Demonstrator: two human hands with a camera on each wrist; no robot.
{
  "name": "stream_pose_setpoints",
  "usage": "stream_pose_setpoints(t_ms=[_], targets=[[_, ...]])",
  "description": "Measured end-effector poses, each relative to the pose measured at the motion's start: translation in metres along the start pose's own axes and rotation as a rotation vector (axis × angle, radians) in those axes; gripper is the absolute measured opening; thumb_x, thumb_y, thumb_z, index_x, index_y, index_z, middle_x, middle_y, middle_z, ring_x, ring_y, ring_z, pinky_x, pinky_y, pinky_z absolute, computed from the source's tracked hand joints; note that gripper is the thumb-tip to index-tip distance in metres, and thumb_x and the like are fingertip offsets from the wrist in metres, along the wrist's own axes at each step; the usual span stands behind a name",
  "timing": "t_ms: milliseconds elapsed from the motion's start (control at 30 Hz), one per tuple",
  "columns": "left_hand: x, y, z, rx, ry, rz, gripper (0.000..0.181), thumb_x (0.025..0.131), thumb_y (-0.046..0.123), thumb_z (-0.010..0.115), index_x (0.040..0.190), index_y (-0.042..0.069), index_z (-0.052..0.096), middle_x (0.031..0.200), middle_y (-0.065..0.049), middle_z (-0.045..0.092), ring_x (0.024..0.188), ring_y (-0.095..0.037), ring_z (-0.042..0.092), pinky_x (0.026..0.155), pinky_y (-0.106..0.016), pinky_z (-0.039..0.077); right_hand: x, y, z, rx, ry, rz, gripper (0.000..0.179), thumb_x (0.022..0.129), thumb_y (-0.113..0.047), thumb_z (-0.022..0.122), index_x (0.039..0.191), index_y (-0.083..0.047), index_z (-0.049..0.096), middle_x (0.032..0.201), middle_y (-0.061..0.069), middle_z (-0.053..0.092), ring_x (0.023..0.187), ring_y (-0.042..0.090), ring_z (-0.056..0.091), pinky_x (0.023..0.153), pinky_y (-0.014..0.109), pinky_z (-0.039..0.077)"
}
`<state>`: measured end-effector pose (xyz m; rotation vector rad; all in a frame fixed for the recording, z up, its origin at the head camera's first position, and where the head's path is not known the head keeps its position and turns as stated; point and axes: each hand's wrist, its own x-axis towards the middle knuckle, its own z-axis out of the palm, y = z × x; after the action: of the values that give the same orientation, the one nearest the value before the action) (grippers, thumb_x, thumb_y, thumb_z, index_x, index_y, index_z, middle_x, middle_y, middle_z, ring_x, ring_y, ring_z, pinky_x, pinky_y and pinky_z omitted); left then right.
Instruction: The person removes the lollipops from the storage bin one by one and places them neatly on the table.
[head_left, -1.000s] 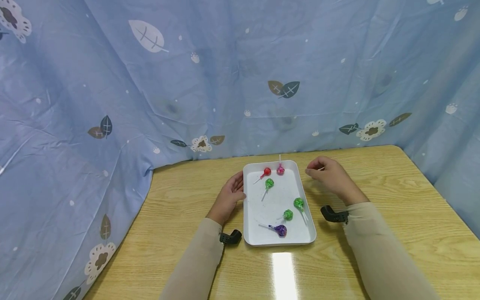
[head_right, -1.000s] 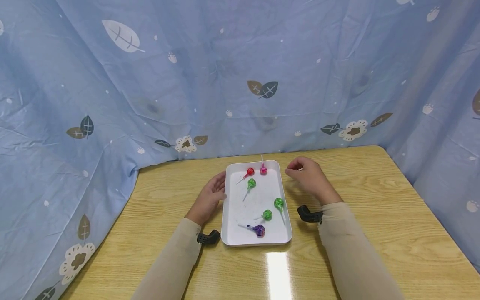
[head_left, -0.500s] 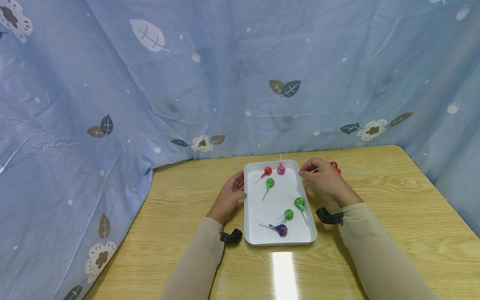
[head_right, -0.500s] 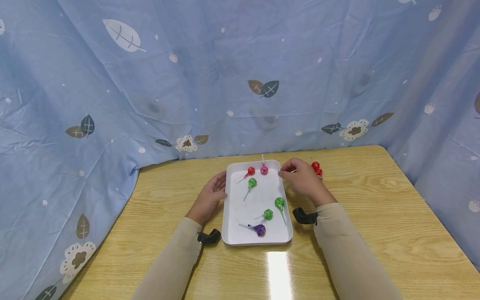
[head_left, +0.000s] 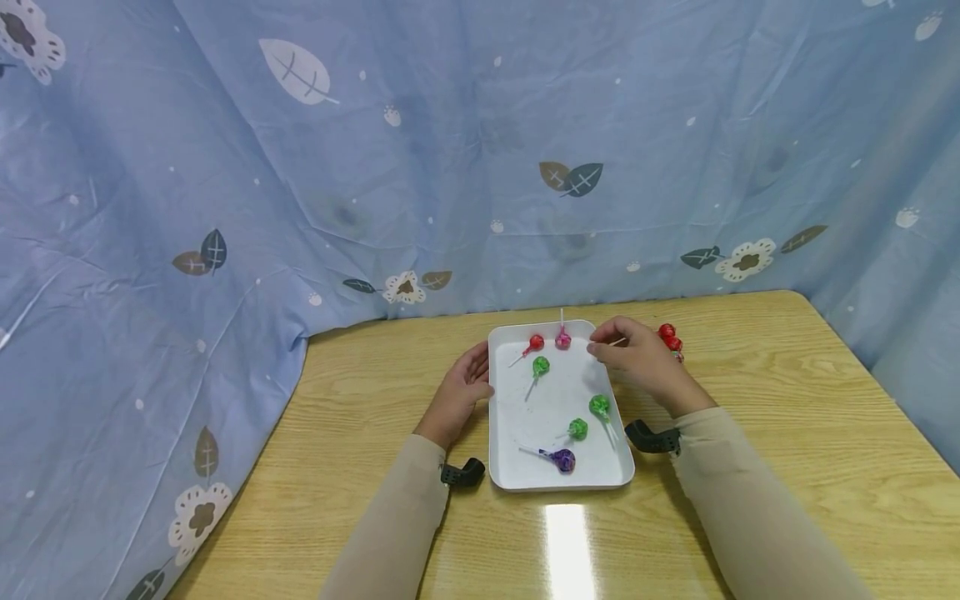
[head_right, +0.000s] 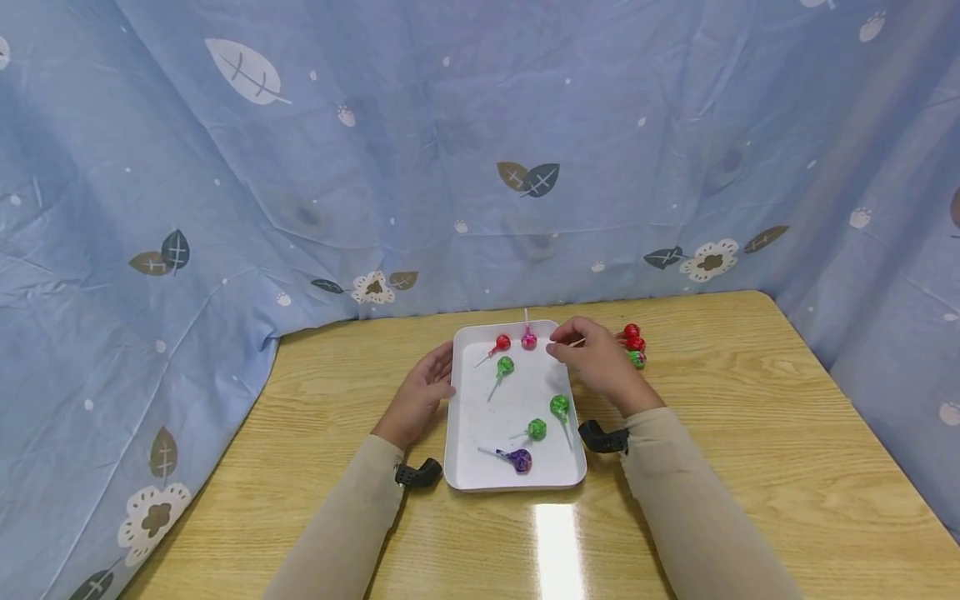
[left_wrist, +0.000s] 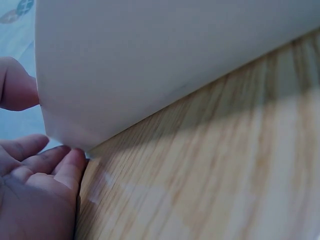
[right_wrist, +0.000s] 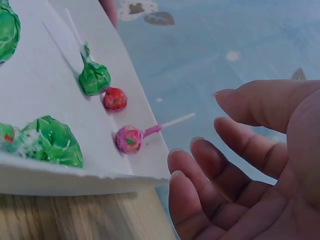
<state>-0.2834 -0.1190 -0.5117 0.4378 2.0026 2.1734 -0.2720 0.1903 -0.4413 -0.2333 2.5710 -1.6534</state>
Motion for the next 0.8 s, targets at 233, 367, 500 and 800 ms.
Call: stream_pose_setpoints(t_ms=[233,367,500,800], targets=[[0.0,0.001,0.001,-0.001,0.006,-0.002,0.077,0.078,-0.014,0.051,0.149,0.005,0.029,0.15,-0.008,0.034,0.135,-0.021,0.035,0.106,-0.031,0.034,-0.001,-0.002,0.004,0.063,-0.016,-0.008,0.033,0.089,-0.033,0.067,0.11,-0.01,0.059,0.108,0.009,0.06,0.096,0.037,0.054,0.077,0.049,0.053],[0.0,0.002,0.001,-0.002,0.011,-0.002,0.077,0.077,-0.014,0.051,0.149,0.005,0.029,0.15,-0.009,0.034,0.135,-0.021,0.035,0.105,-0.029,0.035,-0.001,-0.003,0.007,0.067,-0.029,0.0,0.034,0.089,-0.032,0.068,0.112,-0.009,0.058,0.11,0.009,0.059,0.098,0.036,0.055,0.079,0.05,0.053],[0.0,0.002,0.002,-0.002,0.01,-0.003,0.078,0.077,-0.014,0.05,0.149,0.004,0.028,0.15,-0.009,0.034,0.135,-0.022,0.035,0.104,-0.028,0.035,-0.001,-0.004,0.01,0.048,-0.03,0.002,0.036,0.088,-0.034,0.068,0.113,-0.01,0.058,0.11,0.007,0.059,0.097,0.03,0.055,0.081,0.05,0.052],[-0.001,0.003,0.002,-0.001,0.007,0.006,0.078,0.077,-0.015,0.05,0.149,0.003,0.028,0.151,-0.011,0.032,0.136,-0.023,0.033,0.106,-0.03,0.034,-0.002,-0.006,0.017,0.052,-0.061,0.0,0.04,0.088,-0.032,0.068,0.117,-0.006,0.057,0.11,0.007,0.06,0.099,0.028,0.055,0.083,0.051,0.05]])
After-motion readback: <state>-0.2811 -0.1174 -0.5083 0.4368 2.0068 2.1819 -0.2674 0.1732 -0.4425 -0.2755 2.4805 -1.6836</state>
